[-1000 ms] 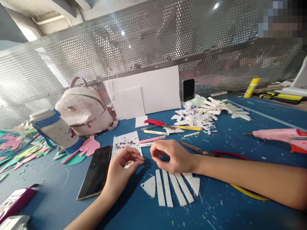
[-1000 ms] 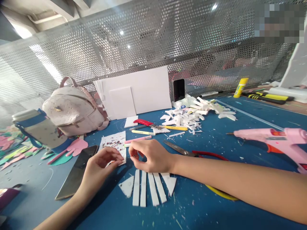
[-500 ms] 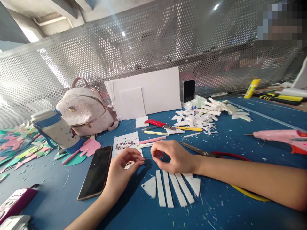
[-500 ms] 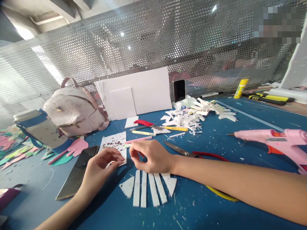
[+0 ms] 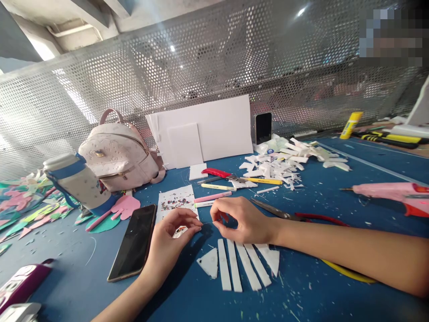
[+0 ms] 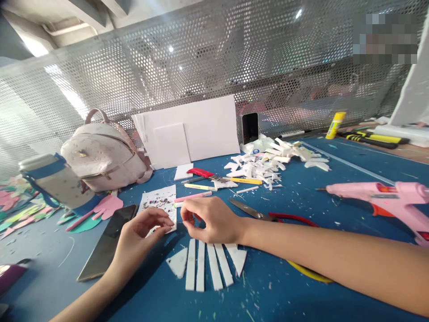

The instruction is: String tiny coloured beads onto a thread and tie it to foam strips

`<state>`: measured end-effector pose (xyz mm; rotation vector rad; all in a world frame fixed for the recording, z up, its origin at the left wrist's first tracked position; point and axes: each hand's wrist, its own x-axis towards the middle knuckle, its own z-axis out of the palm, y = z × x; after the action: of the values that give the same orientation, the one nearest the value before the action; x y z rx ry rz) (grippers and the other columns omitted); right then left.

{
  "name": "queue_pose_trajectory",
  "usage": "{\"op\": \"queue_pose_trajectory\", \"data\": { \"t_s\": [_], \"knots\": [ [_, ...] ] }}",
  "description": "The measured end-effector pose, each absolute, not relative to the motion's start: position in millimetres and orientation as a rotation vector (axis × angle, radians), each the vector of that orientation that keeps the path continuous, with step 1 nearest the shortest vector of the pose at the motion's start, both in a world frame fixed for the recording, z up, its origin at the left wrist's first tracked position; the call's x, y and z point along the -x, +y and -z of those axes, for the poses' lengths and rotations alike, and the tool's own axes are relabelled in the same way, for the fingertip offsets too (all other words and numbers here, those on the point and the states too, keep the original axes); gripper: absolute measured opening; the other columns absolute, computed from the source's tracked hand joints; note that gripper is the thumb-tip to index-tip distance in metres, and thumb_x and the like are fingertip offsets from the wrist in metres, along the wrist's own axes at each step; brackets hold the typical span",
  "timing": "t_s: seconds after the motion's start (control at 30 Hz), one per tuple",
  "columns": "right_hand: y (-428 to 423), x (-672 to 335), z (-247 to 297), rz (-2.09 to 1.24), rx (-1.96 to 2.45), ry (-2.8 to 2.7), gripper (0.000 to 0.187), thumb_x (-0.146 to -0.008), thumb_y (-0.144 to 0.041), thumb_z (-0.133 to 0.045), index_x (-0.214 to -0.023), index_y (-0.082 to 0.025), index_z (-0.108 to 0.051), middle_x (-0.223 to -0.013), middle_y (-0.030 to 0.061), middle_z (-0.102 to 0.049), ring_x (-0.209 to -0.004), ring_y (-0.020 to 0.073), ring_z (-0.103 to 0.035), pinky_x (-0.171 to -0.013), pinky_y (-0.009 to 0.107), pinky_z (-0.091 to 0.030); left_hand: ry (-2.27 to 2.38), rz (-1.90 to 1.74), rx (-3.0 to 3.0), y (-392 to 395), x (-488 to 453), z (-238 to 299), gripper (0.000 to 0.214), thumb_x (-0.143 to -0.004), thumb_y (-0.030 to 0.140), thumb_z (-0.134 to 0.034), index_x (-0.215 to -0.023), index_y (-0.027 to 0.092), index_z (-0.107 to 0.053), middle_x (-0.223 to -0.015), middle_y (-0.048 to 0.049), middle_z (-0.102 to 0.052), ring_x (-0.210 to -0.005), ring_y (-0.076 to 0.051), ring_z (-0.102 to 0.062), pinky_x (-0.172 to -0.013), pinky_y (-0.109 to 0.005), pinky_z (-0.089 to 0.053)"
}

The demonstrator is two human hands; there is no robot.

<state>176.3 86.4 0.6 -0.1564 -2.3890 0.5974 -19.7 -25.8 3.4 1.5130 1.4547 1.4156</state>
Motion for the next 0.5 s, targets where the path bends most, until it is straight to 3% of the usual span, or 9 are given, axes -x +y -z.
{"op": "queue_pose_trajectory", "data": {
  "t_s": [0.5],
  "knots": [
    [84.1, -177.2, -3.7, -0.54, 0.084, -2.438, 0.004, -0.083, -0.016, -0.053, -0.086, -0.019, -0.052, -0.075, -0.002, -0.058, -0.064, 0.0095, -0.049, -0.06, 0.024, -0.038, 1.651, -1.281, -1.799, -33.4, 13.9, -9.3, 0.007, -0.084, 0.019, -0.066, -0.09, 0.023, -0.067, -0.083, 0.0008, -0.076, -0.08, -0.018, -0.072, -0.079, -0.028, -0.053]
  ]
}}
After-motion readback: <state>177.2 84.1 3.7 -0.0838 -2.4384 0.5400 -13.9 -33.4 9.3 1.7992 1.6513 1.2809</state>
